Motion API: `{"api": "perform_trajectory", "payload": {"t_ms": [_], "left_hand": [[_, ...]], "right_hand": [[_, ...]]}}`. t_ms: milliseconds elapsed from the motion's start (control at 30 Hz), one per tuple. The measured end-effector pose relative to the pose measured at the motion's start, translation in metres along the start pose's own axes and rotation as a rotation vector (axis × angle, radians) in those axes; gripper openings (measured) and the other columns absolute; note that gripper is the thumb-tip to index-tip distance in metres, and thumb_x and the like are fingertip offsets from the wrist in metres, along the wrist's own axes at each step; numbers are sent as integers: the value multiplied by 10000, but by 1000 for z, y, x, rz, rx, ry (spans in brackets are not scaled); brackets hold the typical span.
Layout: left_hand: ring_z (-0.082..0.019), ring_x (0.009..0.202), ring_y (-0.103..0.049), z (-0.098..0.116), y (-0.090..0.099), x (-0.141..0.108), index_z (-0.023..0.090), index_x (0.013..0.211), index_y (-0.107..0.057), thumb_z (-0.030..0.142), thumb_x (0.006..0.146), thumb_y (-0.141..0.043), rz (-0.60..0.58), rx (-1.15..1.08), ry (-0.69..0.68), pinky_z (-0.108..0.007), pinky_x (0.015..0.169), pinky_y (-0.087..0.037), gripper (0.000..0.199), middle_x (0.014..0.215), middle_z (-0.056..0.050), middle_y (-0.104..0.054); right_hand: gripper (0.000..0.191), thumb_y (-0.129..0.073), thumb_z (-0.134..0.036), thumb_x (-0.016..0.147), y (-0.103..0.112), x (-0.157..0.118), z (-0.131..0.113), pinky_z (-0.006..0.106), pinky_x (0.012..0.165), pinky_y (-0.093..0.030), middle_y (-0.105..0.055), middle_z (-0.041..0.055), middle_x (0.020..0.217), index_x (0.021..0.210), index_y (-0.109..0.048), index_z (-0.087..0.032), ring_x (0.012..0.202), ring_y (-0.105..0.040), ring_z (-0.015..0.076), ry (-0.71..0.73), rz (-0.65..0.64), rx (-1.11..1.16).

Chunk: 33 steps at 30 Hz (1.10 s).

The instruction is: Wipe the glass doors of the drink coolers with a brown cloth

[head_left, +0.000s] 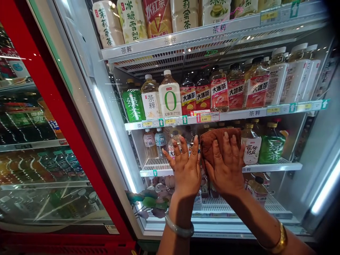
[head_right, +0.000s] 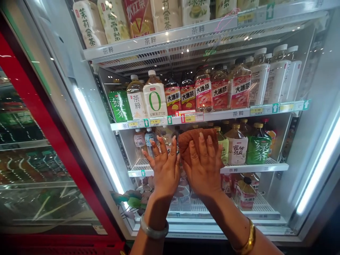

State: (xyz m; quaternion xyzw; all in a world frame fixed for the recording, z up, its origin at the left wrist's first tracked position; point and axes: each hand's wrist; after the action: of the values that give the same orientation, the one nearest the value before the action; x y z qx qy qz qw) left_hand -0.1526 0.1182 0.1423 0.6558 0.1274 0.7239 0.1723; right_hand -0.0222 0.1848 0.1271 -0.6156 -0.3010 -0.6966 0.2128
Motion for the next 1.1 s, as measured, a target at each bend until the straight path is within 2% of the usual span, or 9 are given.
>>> {"api": "perform_trajectory", "payload": {"t_ms": [133, 267, 367, 500, 633, 767, 867, 967, 1100], "left_hand": [[-287, 1617, 119, 5, -3, 1, 444, 1661, -12, 204, 1027, -490, 9, -16, 4, -676, 1249, 170, 830, 1748, 18, 74], [-265, 1613, 101, 10, -9, 1, 404, 1665, 51, 247, 1046, -480, 14, 0, 2, -649, 1251, 185, 831, 1751, 3, 7], [-248, 1614, 82, 12, -12, 1, 370, 1672, 61, 252, 1044, -486, 31, -7, -9, -611, 1271, 172, 841, 1750, -4, -33], [-217, 1618, 64, 12, -16, 1, 304, 1684, 42, 238, 1047, -478, 67, 9, -42, -558, 1303, 137, 825, 1750, -28, -68], [-204, 1624, 51, 14, -16, 2, 243, 1691, 5, 198, 1049, -464, 104, 71, -60, -538, 1319, 106, 796, 1745, -70, -120], [-203, 1630, 21, 18, -16, 2, 229, 1693, -29, 213, 1050, -470, 105, 97, -111, -538, 1317, 113, 780, 1733, -75, -210], [-208, 1632, 17, 20, -18, 2, 226, 1693, -48, 226, 1046, -486, 113, 105, -117, -547, 1318, 107, 781, 1731, -79, -223], [-208, 1630, 41, 22, -20, 2, 213, 1693, -63, 219, 1042, -491, 131, 103, -113, -553, 1316, 108, 779, 1731, -88, -213], [-199, 1629, 41, 23, -23, 2, 202, 1692, -65, 216, 1046, -483, 140, 109, -111, -546, 1318, 107, 770, 1727, -90, -208]], "right_hand": [[869, -613, -390, 988, 5, -23, 7, 648, 1316, -111, -96, 124, 1766, 1685, -141, -177, 1649, -97, 304, 81, -25, 9], [860, -593, -366, 993, 14, -40, 31, 669, 1306, -123, -111, 129, 1767, 1690, -117, -201, 1649, -100, 314, 48, -79, 3], [863, -582, -381, 995, 14, -25, 38, 719, 1282, -128, -79, 147, 1770, 1692, -110, -195, 1648, -71, 352, -27, -44, -7], [885, -592, -415, 991, 8, -5, 25, 721, 1280, -128, -43, 144, 1772, 1691, -102, -185, 1649, -40, 354, -51, -26, -28], [856, -578, -421, 1008, 9, -22, 21, 626, 1323, -95, -48, 88, 1775, 1689, -111, -196, 1652, -73, 297, 72, -46, -16], [815, -545, -417, 1029, 18, -41, 39, 601, 1333, -72, -75, 68, 1777, 1690, -113, -215, 1653, -85, 273, 58, -83, -18], [780, -475, -457, 1049, 23, -30, 51, 682, 1302, -93, -48, 94, 1779, 1693, -100, -225, 1652, -57, 319, -42, -75, -12], [766, -343, -534, 1066, 21, -8, 48, 745, 1265, -115, 21, 135, 1776, 1694, -79, -186, 1647, -3, 371, -108, -59, 10], [808, -472, -477, 1038, 15, -5, 36, 693, 1292, -130, -8, 111, 1778, 1693, -90, -199, 1651, -27, 342, -26, -32, -12]]}}
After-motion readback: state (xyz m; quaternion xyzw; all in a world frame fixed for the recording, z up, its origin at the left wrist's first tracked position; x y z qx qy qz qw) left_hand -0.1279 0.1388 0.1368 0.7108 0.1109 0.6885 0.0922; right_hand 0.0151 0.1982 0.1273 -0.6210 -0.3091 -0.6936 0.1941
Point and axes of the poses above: each hand's wrist, its own x-axis towards the middle knuckle, its own y-axis out of the back of the hand, z = x × y
